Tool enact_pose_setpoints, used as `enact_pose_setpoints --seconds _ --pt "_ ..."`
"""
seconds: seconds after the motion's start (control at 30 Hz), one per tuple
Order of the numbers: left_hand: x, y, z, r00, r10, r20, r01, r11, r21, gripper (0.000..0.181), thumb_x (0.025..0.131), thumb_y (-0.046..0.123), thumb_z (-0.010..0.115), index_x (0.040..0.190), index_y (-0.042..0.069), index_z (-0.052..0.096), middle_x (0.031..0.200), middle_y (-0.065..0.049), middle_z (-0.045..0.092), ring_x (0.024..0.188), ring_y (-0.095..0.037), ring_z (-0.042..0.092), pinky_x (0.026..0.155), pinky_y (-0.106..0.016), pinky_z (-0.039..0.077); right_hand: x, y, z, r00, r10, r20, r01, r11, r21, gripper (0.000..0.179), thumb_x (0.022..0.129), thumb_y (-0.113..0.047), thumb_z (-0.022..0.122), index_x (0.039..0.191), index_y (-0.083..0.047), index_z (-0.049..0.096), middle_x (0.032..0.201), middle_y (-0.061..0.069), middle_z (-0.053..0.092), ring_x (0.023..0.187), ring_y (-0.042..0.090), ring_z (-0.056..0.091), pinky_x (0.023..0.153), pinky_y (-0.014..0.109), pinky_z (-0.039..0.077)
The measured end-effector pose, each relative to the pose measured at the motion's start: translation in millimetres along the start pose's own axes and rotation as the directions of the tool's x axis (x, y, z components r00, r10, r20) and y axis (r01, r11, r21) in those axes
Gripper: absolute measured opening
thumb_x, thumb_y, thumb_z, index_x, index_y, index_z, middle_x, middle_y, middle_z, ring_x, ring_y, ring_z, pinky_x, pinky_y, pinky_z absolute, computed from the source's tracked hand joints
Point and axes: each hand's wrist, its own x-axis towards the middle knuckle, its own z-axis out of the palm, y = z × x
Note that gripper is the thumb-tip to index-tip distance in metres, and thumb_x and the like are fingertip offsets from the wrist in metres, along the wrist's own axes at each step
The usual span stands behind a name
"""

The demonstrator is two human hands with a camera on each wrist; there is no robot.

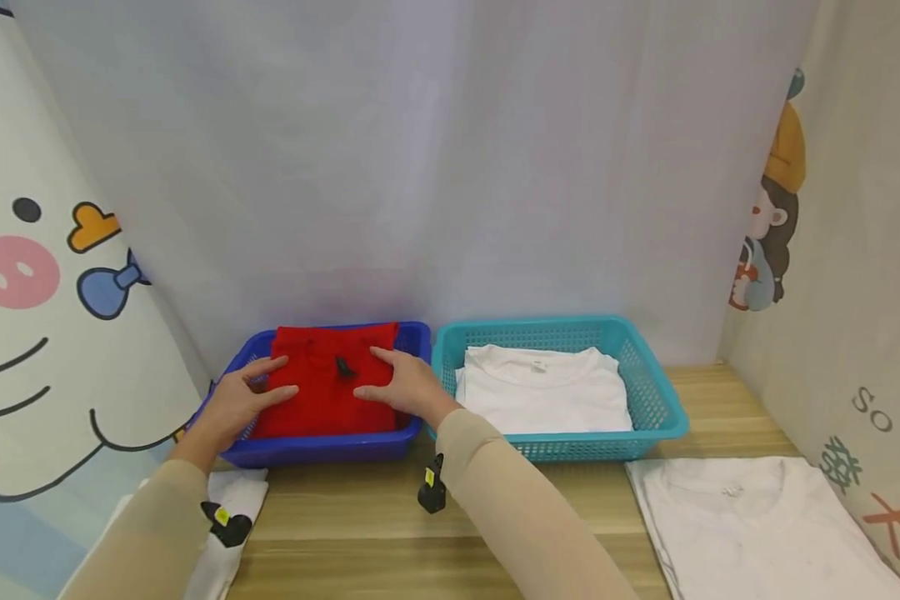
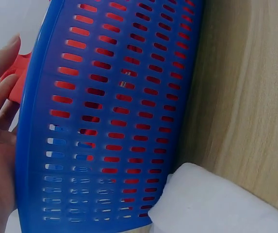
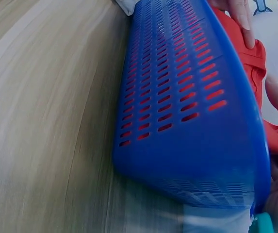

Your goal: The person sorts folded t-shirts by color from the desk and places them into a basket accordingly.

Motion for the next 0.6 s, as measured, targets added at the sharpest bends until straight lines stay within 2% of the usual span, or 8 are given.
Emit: enact_pose_setpoints --seconds 0.23,0.43,0.6 --pt "-0.4 0.3 1.9 1.0 -0.002 0.013 0.001 1.0 0.026 0.083 0.079 0.052 0.073 0.147 0.016 0.043 0.157 -0.013 0.022 0.136 -0.04 0.027 0.103 -0.056 0.036 0.1 -0.3 4.7 1.0 -0.019 0.02 0.021 0.998 -0.062 0.082 0.082 -0.057 0.068 0.15 -0.026 0.035 0.153 0.0 0.035 0.14 0.024 0.032 0.107 0.048 0.035" --pt "0.8 -1.0 2.6 1.0 -0.004 0.015 0.003 0.998 0.057 0.086 0.078 0.054 0.074 0.149 0.017 0.039 0.157 -0.012 0.022 0.143 -0.039 0.013 0.108 -0.063 0.022 0.2 -1.0 8.7 0.999 -0.036 0.027 0.039 0.993 -0.115 0.087 0.081 -0.057 0.069 0.151 -0.023 0.033 0.154 0.003 0.032 0.141 0.024 0.029 0.108 0.048 0.034" --pt "2.6 -2.5 3.9 1.0 0.02 0.009 -0.02 0.999 0.051 0.089 0.077 0.055 0.074 0.15 0.023 0.036 0.156 -0.01 0.027 0.143 -0.037 0.017 0.107 -0.064 0.024 -1.6 -1.3 8.8 0.999 -0.034 0.015 0.036 0.985 -0.168 0.09 0.079 -0.061 0.068 0.152 -0.026 0.029 0.157 0.006 0.026 0.144 0.026 0.022 0.109 0.053 0.03"
